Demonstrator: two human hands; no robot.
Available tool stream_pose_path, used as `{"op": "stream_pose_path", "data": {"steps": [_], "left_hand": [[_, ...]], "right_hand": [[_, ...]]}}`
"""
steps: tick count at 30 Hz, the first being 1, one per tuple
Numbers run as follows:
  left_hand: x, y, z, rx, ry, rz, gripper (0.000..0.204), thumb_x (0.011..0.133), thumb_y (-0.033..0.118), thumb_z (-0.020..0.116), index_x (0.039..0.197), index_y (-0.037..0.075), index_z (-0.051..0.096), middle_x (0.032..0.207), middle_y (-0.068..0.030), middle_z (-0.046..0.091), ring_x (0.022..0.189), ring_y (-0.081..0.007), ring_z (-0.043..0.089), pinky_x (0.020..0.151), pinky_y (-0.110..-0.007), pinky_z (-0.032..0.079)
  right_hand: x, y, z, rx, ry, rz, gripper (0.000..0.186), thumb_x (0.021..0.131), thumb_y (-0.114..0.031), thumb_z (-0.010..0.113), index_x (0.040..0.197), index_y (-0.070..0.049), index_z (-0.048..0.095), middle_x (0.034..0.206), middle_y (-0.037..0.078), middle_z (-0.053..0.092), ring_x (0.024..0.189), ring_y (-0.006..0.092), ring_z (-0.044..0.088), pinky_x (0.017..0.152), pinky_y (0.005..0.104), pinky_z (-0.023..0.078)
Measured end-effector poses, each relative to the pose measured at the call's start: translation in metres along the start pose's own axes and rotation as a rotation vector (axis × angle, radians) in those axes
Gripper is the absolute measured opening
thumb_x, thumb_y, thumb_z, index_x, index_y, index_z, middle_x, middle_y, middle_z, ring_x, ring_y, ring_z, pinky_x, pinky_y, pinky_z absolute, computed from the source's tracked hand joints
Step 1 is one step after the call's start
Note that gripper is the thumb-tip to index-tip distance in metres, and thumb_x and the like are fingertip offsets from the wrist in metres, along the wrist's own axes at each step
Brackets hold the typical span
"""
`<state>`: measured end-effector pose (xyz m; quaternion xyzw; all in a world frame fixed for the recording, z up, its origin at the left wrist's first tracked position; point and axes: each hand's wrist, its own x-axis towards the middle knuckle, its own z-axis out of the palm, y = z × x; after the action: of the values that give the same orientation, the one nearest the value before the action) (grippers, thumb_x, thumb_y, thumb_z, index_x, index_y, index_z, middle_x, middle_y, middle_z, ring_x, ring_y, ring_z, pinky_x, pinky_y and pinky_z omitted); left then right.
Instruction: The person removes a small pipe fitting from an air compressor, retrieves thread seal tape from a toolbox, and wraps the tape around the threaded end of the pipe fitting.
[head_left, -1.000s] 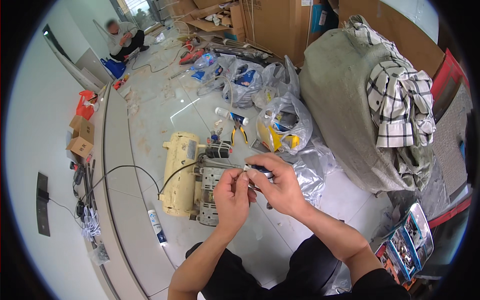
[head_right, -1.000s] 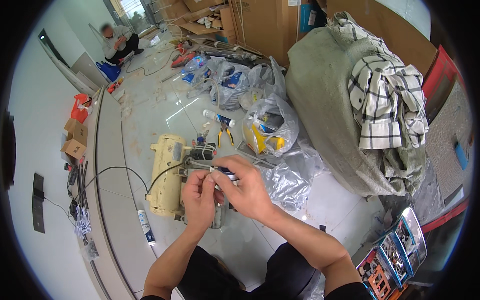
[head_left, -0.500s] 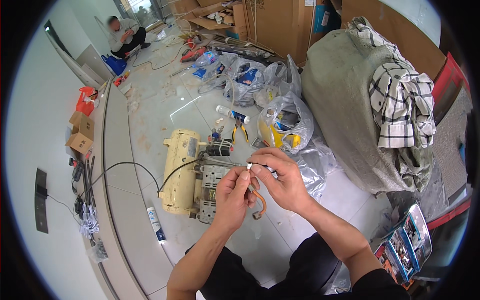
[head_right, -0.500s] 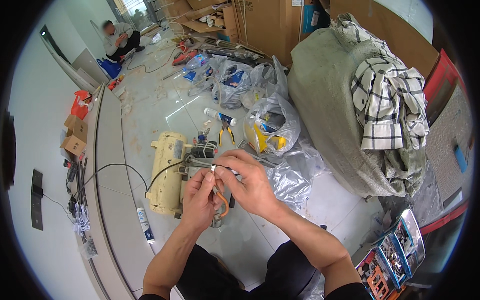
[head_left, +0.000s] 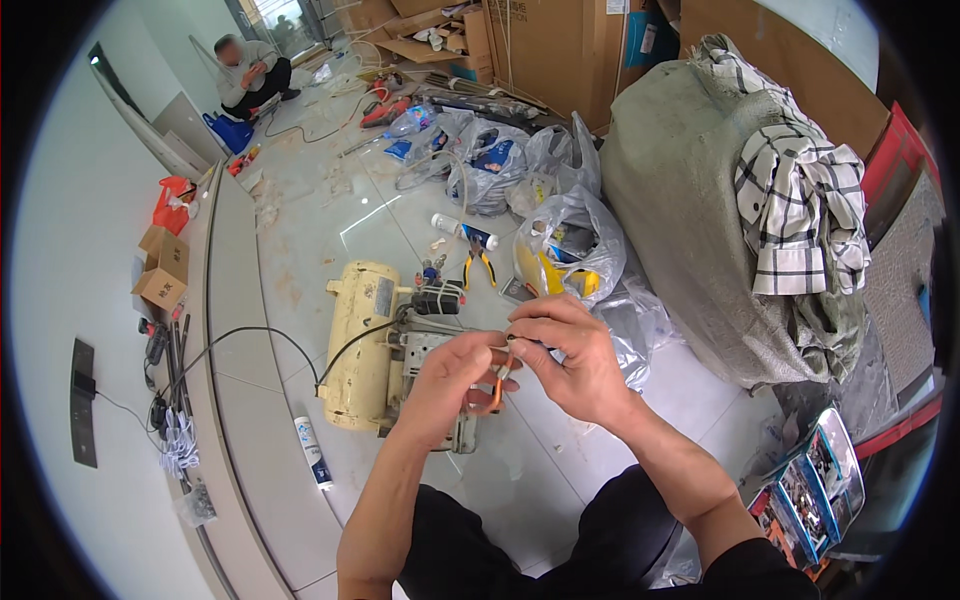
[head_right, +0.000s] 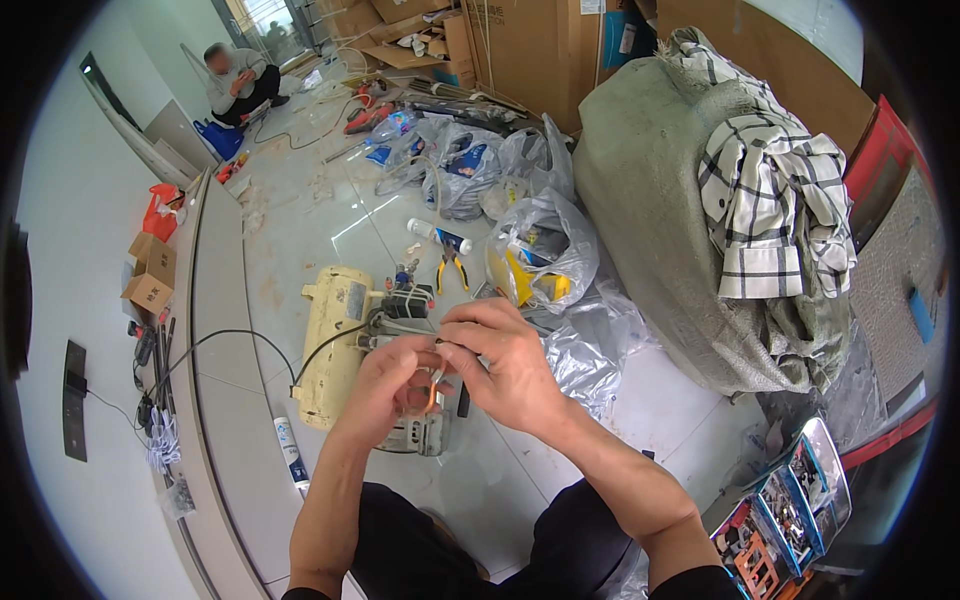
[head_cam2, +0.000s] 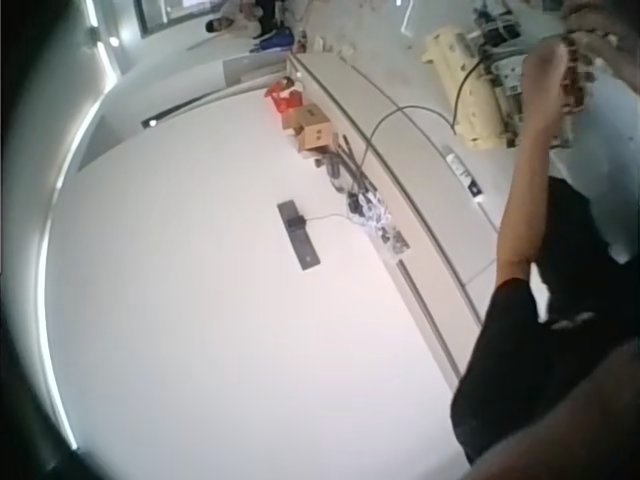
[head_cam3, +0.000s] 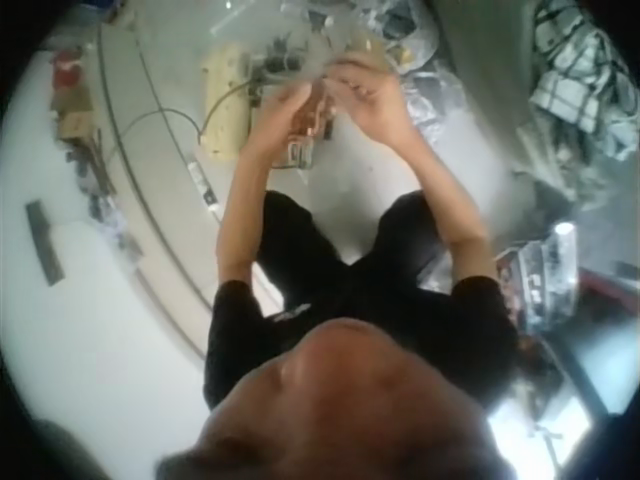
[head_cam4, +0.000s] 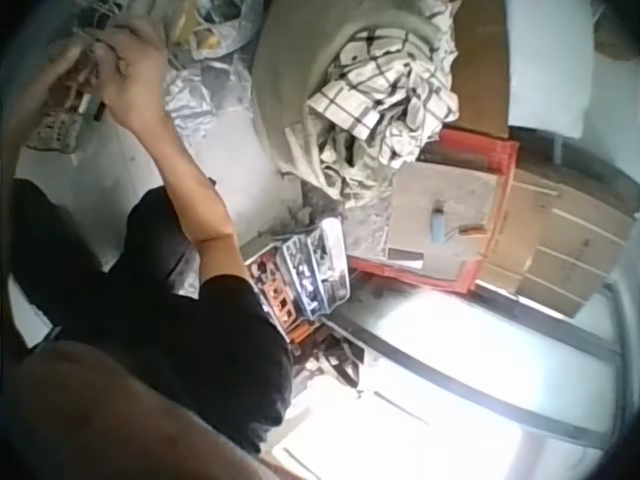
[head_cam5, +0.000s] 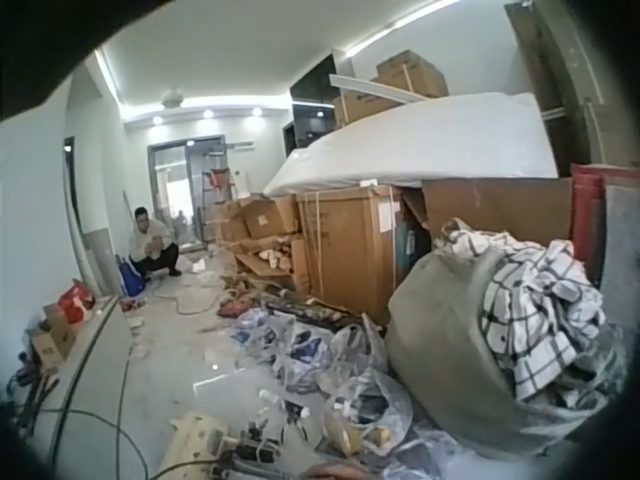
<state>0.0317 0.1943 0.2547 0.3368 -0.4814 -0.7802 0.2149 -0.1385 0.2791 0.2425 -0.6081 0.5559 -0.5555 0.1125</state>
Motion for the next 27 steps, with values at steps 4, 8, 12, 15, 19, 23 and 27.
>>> {"op": "stream_pose_path", "data": {"steps": [4,8,12,15,19,23,27], "left_hand": [[-0.004,-0.021,0.005,0.531,0.014,0.317,0.016,0.093,0.014,0.072,0.103,0.002,0.068,0.081,-0.0079,0.07,0.069,-0.0122,0.065,0.062,-0.026,0.052],[-0.002,-0.032,0.005,0.722,0.175,0.558,0.012,0.088,0.006,0.072,0.098,0.001,0.068,0.071,-0.0078,0.065,0.06,-0.0112,0.059,0.057,-0.027,0.047],[-0.003,-0.027,0.001,0.698,0.089,0.542,0.01,0.09,0.007,0.071,0.096,0.0,0.067,0.067,-0.0073,0.062,0.054,-0.0147,0.053,0.053,-0.029,0.041],[-0.005,-0.025,-0.004,0.694,0.02,0.51,0.011,0.091,0.009,0.07,0.096,0.0,0.067,0.069,-0.0073,0.062,0.056,-0.0164,0.053,0.055,-0.03,0.041],[-0.005,-0.016,-0.008,0.761,-0.066,0.515,0.009,0.095,0.006,0.067,0.097,-0.002,0.066,0.081,-0.0024,0.066,0.075,-0.0071,0.059,0.065,-0.025,0.047],[-0.006,-0.015,-0.009,0.704,-0.113,0.507,0.009,0.096,0.007,0.065,0.097,-0.002,0.066,0.085,-0.0044,0.067,0.081,-0.0111,0.061,0.072,-0.027,0.049],[-0.009,-0.009,-0.007,0.653,-0.098,0.49,0.011,0.098,0.009,0.063,0.098,-0.002,0.066,0.087,-0.0054,0.068,0.083,-0.0126,0.062,0.078,-0.029,0.05]], "right_hand": [[-0.002,-0.001,0.004,-0.149,0.003,-0.044,0.016,0.084,-0.003,0.075,0.1,-0.002,0.074,0.107,0.013,0.07,0.097,0.0338,0.064,0.087,0.0412,0.052],[-0.001,-0.009,0.002,-0.061,-0.032,0.02,0.015,0.087,-0.004,0.074,0.101,-0.002,0.074,0.106,0.013,0.07,0.099,0.0323,0.065,0.087,0.0402,0.052],[0.001,-0.004,-0.013,0.098,-0.205,0.106,0.017,0.092,-0.006,0.069,0.109,-0.003,0.074,0.112,0.014,0.069,0.103,0.0311,0.067,0.088,0.0392,0.053],[0.002,-0.002,-0.018,0.095,-0.242,0.079,0.02,0.095,-0.009,0.067,0.113,-0.003,0.073,0.116,0.015,0.068,0.104,0.031,0.067,0.088,0.0392,0.053],[0.003,-0.007,-0.021,0.103,-0.243,0.054,0.018,0.095,-0.008,0.067,0.111,-0.001,0.072,0.112,0.015,0.069,0.099,0.0327,0.067,0.085,0.0397,0.053],[0.004,-0.003,-0.022,0.147,-0.249,0.053,0.019,0.095,-0.008,0.067,0.112,-0.001,0.071,0.11,0.014,0.068,0.098,0.0301,0.067,0.085,0.0388,0.053],[-0.002,0.005,-0.02,0.342,-0.211,0.226,0.012,0.095,-0.011,0.07,0.096,0.0,0.065,0.105,0.009,0.069,0.093,0.0182,0.064,0.078,0.0329,0.052]]}}
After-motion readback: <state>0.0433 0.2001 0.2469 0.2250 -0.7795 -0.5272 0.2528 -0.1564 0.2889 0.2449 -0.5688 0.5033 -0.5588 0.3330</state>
